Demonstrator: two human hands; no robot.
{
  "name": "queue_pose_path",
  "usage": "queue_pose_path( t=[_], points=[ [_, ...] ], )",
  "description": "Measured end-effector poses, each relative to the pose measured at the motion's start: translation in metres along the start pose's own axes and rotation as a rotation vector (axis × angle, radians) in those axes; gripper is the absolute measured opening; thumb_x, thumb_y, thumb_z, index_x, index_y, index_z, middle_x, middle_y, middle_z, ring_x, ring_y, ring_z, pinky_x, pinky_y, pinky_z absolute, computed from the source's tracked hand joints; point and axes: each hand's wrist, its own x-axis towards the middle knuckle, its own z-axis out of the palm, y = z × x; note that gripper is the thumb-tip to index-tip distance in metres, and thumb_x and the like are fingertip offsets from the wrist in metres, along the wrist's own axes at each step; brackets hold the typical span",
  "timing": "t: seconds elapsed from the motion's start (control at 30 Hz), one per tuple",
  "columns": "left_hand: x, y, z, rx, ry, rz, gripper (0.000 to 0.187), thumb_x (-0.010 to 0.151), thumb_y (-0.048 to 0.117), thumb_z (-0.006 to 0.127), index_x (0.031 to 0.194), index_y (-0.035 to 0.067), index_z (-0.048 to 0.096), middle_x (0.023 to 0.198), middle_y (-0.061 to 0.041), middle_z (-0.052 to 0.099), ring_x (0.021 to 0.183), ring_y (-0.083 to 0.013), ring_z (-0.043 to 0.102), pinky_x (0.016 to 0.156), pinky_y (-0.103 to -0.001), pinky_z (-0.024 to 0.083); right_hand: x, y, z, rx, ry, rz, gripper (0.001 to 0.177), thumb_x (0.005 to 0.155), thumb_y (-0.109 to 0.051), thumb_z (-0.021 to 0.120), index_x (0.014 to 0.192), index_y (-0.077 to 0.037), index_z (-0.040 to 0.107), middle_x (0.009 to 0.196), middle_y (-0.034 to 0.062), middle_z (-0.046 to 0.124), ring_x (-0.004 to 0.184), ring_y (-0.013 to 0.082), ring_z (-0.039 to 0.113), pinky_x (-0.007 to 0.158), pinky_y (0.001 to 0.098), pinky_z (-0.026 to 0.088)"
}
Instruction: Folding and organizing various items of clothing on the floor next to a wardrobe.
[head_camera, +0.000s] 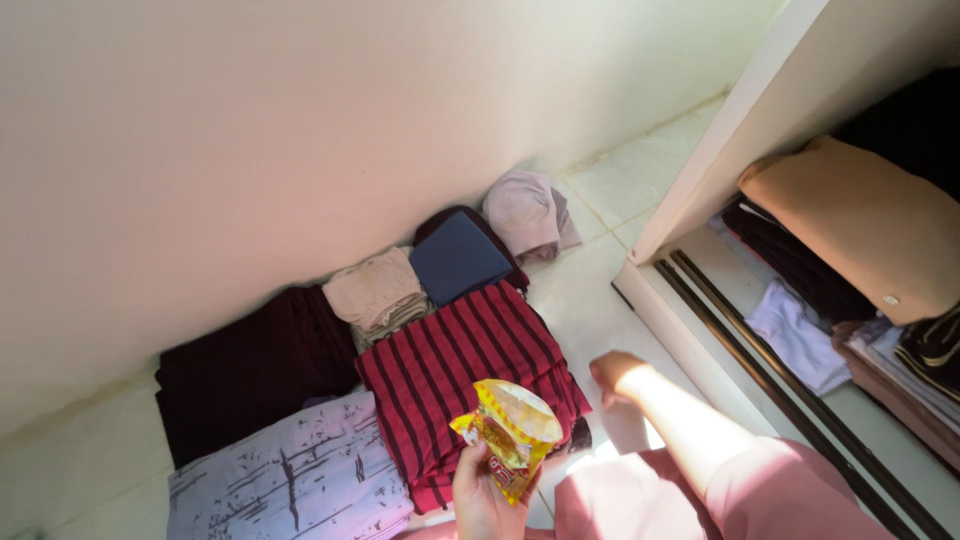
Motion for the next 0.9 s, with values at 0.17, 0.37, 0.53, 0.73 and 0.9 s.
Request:
queue_pose_path(
  t=[0.17, 0.37, 0.53, 0.73, 0.9],
  points=[
    [-0.021, 0.007, 0.020, 0.039, 0.038, 0.076, 0.049, 0.090, 0.036, 0.051, 0.133, 0.014, 0.060, 0.122, -0.006, 0.073, 0.105, -0.0263, 0.071, 0.083, -0.043, 0.058, -0.022, 0.021, -0.033, 0.078, 0.058, 0.080, 0.042, 0.063, -0.015, 0.092, 0.100, -0.014, 0.074, 0.093, 0.0072, 0.076, 0.089, 0.0260, 0.073, 0.082, 0.0378, 0.058],
    [-0.030, 0.011, 0.032, 0.031, 0.037, 0.137, 0.047, 0.093, 0.035, 0.049, 0.133, 0.014, 0.058, 0.123, -0.005, 0.070, 0.106, -0.0254, 0.069, 0.084, -0.044, 0.056, -0.028, 0.033, -0.039, 0.265, -0.121, 0.235, 0.034, 0.071, -0.009, 0.088, 0.101, -0.008, 0.072, 0.084, 0.0069, 0.078, 0.074, 0.0166, 0.077, 0.067, 0.0303, 0.062],
    [-0.034, 0.012, 0.037, 0.043, 0.119, 0.169, 0.048, 0.092, 0.035, 0.048, 0.134, 0.015, 0.059, 0.124, -0.004, 0.070, 0.107, -0.0243, 0.068, 0.085, -0.044, 0.056, -0.026, 0.022, -0.034, 0.253, -0.237, 0.375, 0.022, 0.078, -0.010, 0.086, 0.096, -0.005, 0.074, 0.090, 0.0124, 0.082, 0.072, 0.0180, 0.075, 0.066, 0.0320, 0.062],
    [-0.030, 0.011, 0.033, 0.047, 0.093, 0.149, 0.049, 0.092, 0.036, 0.048, 0.135, 0.016, 0.059, 0.126, -0.005, 0.069, 0.109, -0.0250, 0.067, 0.087, -0.044, 0.055, -0.026, -0.019, -0.010, -0.181, -0.305, 0.376, 0.045, 0.076, -0.025, 0.096, 0.110, -0.004, 0.076, 0.114, 0.0146, 0.072, 0.107, 0.0309, 0.070, 0.089, 0.0399, 0.057],
    [-0.031, 0.015, 0.035, 0.048, 0.072, 0.137, 0.048, 0.091, 0.036, 0.048, 0.135, 0.017, 0.058, 0.126, -0.004, 0.069, 0.110, -0.0248, 0.067, 0.087, -0.045, 0.055, -0.024, -0.014, 0.011, -0.183, -0.147, 0.338, 0.041, 0.070, -0.015, 0.095, 0.105, -0.002, 0.078, 0.110, 0.0174, 0.074, 0.109, 0.0321, 0.073, 0.090, 0.0397, 0.059]
  ],
)
